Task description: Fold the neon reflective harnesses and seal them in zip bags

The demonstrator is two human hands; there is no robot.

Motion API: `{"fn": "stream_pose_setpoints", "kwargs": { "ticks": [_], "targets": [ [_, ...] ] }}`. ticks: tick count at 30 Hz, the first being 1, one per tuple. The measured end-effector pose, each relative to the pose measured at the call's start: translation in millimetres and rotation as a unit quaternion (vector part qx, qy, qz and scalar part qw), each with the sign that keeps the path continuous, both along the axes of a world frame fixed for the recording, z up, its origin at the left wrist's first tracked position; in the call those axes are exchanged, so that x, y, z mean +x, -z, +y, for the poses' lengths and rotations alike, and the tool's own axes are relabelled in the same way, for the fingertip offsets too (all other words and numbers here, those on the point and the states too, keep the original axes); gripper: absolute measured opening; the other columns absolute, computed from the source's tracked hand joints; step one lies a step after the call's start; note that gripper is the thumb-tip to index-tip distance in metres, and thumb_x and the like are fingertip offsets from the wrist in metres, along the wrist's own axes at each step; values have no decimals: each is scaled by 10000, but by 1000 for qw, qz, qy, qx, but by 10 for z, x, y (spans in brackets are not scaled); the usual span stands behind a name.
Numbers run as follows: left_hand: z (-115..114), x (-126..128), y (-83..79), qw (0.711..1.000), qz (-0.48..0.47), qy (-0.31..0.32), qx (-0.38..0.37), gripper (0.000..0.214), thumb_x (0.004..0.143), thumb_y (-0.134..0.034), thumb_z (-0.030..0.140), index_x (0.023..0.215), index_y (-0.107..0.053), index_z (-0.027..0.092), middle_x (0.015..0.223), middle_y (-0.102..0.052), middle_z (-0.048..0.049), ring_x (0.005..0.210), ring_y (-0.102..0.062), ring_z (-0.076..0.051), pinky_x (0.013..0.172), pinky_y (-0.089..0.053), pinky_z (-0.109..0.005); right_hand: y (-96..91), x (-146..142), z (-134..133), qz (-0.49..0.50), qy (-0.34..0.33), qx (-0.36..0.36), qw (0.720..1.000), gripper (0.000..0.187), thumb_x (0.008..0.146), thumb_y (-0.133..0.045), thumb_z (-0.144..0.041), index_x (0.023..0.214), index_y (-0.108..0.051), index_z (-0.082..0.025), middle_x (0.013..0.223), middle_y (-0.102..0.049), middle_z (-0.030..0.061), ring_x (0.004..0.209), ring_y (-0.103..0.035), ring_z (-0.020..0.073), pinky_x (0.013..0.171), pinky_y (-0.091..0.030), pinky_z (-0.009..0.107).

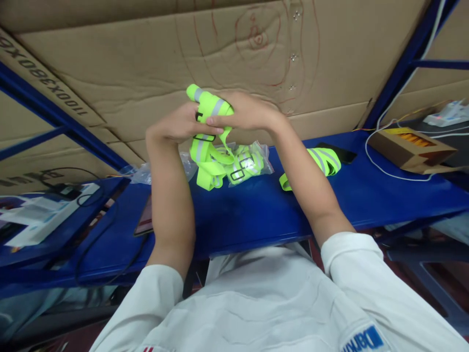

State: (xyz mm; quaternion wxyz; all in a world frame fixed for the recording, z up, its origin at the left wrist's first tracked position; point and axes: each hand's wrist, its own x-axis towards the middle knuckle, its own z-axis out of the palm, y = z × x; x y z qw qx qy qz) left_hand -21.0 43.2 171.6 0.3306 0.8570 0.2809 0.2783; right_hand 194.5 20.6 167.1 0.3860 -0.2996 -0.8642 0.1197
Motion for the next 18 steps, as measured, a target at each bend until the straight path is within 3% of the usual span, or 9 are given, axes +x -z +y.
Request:
{"fn": "stream_pose_setpoints", "kwargs": {
  "ticks": [5, 8, 11, 13, 18],
  "targets": [
    [-136, -44, -79, 999, 15, 47, -4, 319, 724, -910, 318, 911, -749, 115, 817, -730, -2, 837, -724, -195, 781, -569, -264, -96, 3, -148, -5, 21, 5, 1000, 450, 781, -853, -527, 1107, -765, -231, 1148, -792, 7, 1094, -679, 239, 981, -526, 339],
    [-203, 12, -53, 991, -61, 81, -85, 404, 739, -909, 387, 977, -723, 119, 953, -787, -87, 909, -762, -249, 808, -614, -330, -156, -7, -148, 24, 45, 49, 997, 502, 789, -852, -500, 1202, -749, -233, 1271, -761, 39, 1185, -663, 266, 1068, -503, 385],
    [-194, 97, 17, 973, -157, 66, -155, 441, 720, -922, 388, 958, -660, 126, 911, -779, -99, 869, -774, -257, 828, -629, -384, -167, 5, -25, 56, 57, 72, 994, 566, 780, -868, -493, 1259, -734, -223, 1360, -725, 76, 1249, -645, 280, 1110, -480, 397],
    [-142, 128, 84, 965, -178, 57, -183, 476, 701, -935, 379, 984, -644, 129, 876, -767, -82, 817, -771, -250, 808, -633, -397, -132, 29, 84, 56, 54, 57, 995, 550, 800, -851, -531, 1230, -743, -206, 1285, -753, 74, 1173, -668, 263, 1051, -501, 376],
    [61, 106, 291, 960, -132, 76, -235, 526, 637, -980, 349, 1010, -698, 110, 849, -770, -83, 764, -755, -230, 714, -621, -332, -3, 71, 219, 58, -13, -52, 997, 498, 865, -764, -654, 1019, -753, -180, 958, -771, 16, 816, -666, 147, 729, -510, 245]
  ]
}}
